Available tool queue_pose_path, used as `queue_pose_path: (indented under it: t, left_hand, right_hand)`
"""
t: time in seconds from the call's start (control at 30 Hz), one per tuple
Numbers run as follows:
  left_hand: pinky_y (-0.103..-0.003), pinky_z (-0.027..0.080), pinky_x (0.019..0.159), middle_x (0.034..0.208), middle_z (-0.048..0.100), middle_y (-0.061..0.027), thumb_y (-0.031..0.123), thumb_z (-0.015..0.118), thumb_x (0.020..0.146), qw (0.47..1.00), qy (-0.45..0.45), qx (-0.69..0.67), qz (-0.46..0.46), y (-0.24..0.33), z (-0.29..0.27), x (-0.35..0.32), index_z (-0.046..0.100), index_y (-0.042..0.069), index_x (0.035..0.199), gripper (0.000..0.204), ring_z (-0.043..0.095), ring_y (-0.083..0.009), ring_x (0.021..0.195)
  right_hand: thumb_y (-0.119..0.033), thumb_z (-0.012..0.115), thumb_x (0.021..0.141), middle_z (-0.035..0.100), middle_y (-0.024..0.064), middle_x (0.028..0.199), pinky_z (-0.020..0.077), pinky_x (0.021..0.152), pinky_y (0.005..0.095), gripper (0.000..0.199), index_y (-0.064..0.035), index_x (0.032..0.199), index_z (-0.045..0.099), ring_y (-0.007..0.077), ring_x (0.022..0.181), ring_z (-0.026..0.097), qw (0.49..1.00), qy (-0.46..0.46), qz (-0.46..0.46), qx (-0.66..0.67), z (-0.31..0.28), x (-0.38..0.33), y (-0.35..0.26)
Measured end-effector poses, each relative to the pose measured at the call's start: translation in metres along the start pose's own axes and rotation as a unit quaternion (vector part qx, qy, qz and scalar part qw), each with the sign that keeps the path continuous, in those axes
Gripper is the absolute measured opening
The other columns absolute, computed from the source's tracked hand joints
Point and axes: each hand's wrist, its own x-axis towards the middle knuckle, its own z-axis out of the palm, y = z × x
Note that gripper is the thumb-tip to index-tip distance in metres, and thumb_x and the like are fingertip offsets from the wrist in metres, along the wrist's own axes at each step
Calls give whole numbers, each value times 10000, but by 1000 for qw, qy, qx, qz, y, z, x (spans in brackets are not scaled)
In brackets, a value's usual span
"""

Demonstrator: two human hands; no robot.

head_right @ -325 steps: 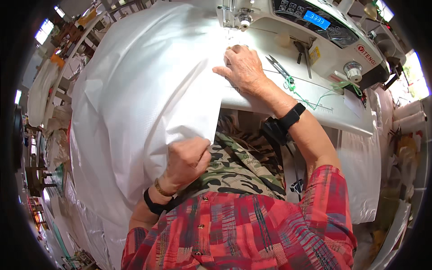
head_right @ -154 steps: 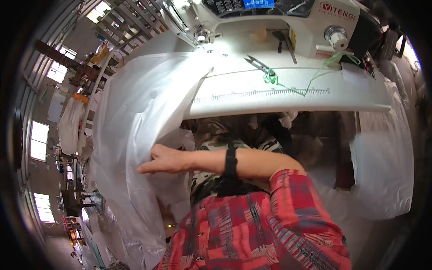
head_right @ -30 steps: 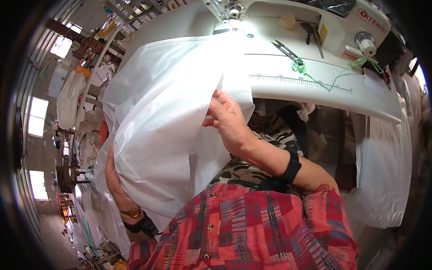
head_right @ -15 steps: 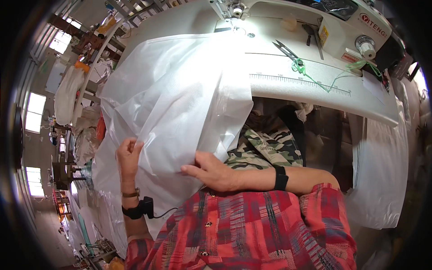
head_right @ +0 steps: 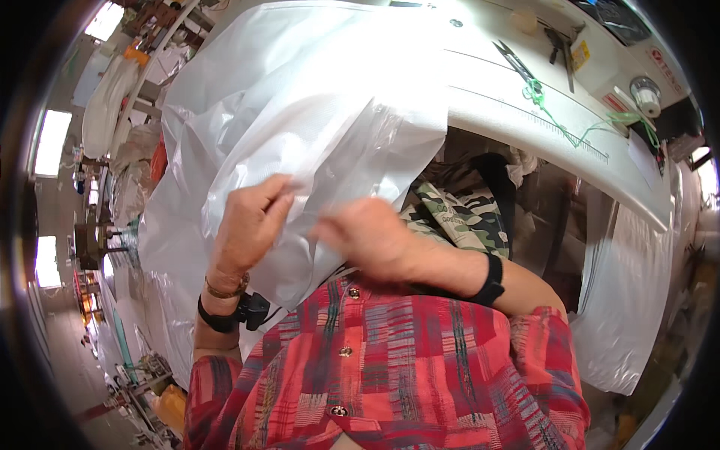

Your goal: Sewing large white plastic/woven sheets using an industrial sewing machine.

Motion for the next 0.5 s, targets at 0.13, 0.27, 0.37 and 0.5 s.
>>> queue_pose_path:
  t: [0.13, 0.27, 0.37, 0.5]
  left_hand:
    - [-220, 339, 520, 658, 462, 34, 132, 594, 958, 981, 55, -171, -69, -6, -11, 10, 609, -28, 956, 160, 380, -23, 621]
    - [-180, 321, 513, 693, 485, 97, 148, 582, 984, 945, 109, -303, -61, 3, -7, 18, 626, -8, 919, 175, 371, 19, 619]
    - [-177, 365, 536, 737, 543, 74, 144, 639, 951, 942, 102, -309, -78, -4, -6, 22, 628, -15, 940, 160, 425, 12, 642]
    - [-199, 437, 599, 820, 611, 21, 174, 732, 881, 950, 89, -297, -37, -15, 4, 28, 632, -28, 979, 246, 509, -22, 708]
  right_hand:
    - [-138, 666, 908, 584, 24, 944, 470, 793, 263, 213, -9, 1030, 549, 125, 883, 555, 901, 280, 116, 310, -6, 0, 57]
    - [-161, 676, 906, 546, 104, 1142, 412, 1001, 306, 414, 12, 1220, 468, 160, 1126, 501, 825, 330, 190, 419, 9, 10, 54]
    - [-179, 687, 899, 550, 128, 1166, 473, 950, 333, 536, 21, 1310, 406, 192, 1082, 561, 797, 281, 177, 505, 15, 18, 44]
    - [-180, 678, 901, 593, 155, 1137, 578, 759, 389, 674, 5, 1423, 294, 252, 932, 652, 776, 55, 142, 611, 8, 17, 23]
